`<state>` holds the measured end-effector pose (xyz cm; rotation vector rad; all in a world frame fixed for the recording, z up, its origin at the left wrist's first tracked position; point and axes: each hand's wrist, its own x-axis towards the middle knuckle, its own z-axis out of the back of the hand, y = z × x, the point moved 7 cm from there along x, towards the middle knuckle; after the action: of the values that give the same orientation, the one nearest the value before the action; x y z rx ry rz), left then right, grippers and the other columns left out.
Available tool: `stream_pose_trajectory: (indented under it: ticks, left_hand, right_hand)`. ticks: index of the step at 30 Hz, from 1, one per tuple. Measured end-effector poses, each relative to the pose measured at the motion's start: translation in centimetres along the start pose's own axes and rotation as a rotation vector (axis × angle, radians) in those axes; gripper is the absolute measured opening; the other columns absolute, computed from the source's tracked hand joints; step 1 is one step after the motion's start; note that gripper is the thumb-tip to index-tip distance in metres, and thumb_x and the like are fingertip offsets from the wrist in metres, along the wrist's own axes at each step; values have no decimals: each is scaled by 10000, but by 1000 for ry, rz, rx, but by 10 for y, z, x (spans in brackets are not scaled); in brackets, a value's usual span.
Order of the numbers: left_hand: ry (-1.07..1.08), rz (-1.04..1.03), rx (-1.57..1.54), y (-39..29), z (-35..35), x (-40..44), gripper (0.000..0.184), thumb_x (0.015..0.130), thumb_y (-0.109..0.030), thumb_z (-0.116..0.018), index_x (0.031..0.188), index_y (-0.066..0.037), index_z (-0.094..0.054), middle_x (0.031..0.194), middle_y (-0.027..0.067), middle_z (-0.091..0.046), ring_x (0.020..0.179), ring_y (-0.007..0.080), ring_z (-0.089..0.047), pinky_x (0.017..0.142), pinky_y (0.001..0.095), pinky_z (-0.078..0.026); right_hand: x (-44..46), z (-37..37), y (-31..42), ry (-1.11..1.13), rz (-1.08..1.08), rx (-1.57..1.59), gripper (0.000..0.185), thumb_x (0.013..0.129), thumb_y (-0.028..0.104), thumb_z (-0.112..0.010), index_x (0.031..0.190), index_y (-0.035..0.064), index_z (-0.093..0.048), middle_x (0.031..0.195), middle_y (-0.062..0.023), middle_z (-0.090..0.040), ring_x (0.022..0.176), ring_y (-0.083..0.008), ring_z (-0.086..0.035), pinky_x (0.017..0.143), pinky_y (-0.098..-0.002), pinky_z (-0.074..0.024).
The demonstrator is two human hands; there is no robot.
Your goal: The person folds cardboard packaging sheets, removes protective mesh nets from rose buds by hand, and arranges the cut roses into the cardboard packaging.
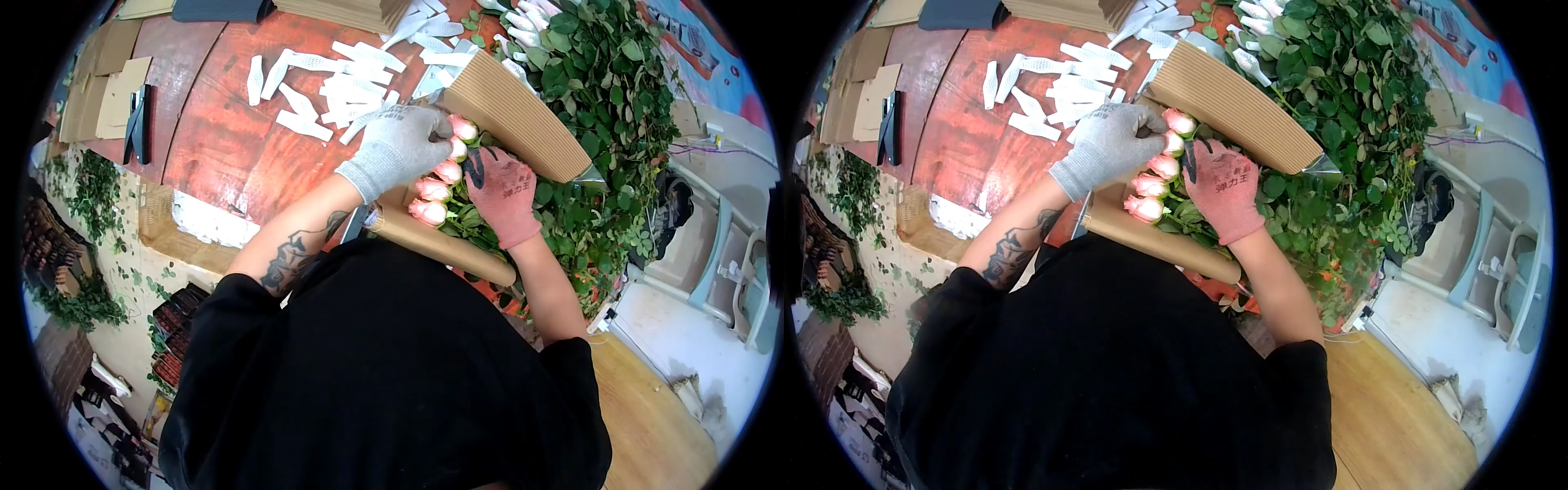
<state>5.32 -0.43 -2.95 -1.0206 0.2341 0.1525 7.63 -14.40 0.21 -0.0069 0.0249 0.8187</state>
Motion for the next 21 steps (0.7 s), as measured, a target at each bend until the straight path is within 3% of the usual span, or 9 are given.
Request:
stream_pose_trajectory:
  ticks: [3, 6, 7, 9, 12, 15, 18, 21]
  left_hand:
    - [-55, 29, -198, 11, -6, 1, 249, 769, -274, -556, 882, -85, -673, 798, 118, -668, 751, 289, -651, 703, 397, -502]
    - [-282, 62, -313, 35, 23, -5, 247, 785, -260, -549, 879, -57, -653, 774, 100, -671, 757, 269, -646, 733, 367, -500]
    - [-308, 73, -427, 54, 27, -3, 244, 817, -215, -585, 936, -8, -634, 755, 79, -643, 682, 144, -615, 641, 317, -506]
    - [-477, -20, 288, 50, 62, -11, 282, 825, -270, -587, 965, -31, -636, 804, 104, -649, 688, 201, -634, 652, 339, -504]
    - [-382, -77, 331, 29, 69, -21, 301, 825, -317, -587, 952, -52, -647, 846, 121, -645, 712, 240, -639, 663, 353, -500]
    - [-229, -226, 95, -11, 40, -22, 252, 815, -308, -597, 881, -71, -654, 773, 116, -630, 696, 258, -632, 627, 379, -480]
    - [-133, -196, 232, -21, 14, -9, 245, 807, -305, -604, 831, -64, -636, 723, 121, -620, 684, 291, -621, 611, 398, -468]
    - [-236, -294, 201, -23, 5, -5, 251, 812, -306, -595, 779, -58, -614, 701, 130, -614, 681, 316, -615, 610, 417, -464]
  right_hand:
    - [0, -1, 2, -35, 58, -28, 188, 770, 255, -638, 873, 120, -559, 823, -44, -606, 727, -234, -624, 598, -385, -479]
    - [-2, -3, 0, -92, 61, -40, 199, 765, 258, -642, 880, 124, -553, 828, -42, -607, 723, -227, -623, 592, -381, -475]
    - [-2, -2, -1, -94, 56, -39, 199, 765, 258, -642, 880, 124, -553, 828, -42, -607, 723, -227, -623, 592, -381, -475]
    - [-4, 5, 4, -162, 84, -47, 207, 762, 261, -645, 883, 125, -545, 831, -43, -605, 716, -228, -623, 584, -374, -469]
    - [-2, -1, 0, -79, 60, -42, 212, 756, 258, -648, 887, 127, -545, 825, -46, -602, 719, -231, -623, 586, -374, -470]
    - [-3, 3, 4, -139, 70, -46, 214, 749, 255, -651, 885, 127, -545, 813, -52, -599, 724, -239, -622, 595, -382, -477]
    - [0, -5, -1, -30, 46, -28, 216, 747, 255, -648, 891, 131, -545, 814, -50, -599, 727, -238, -621, 595, -380, -477]
    - [-2, -1, 1, -80, 59, -9, 222, 750, 264, -644, 894, 131, -539, 832, -47, -599, 733, -238, -621, 596, -378, -475]
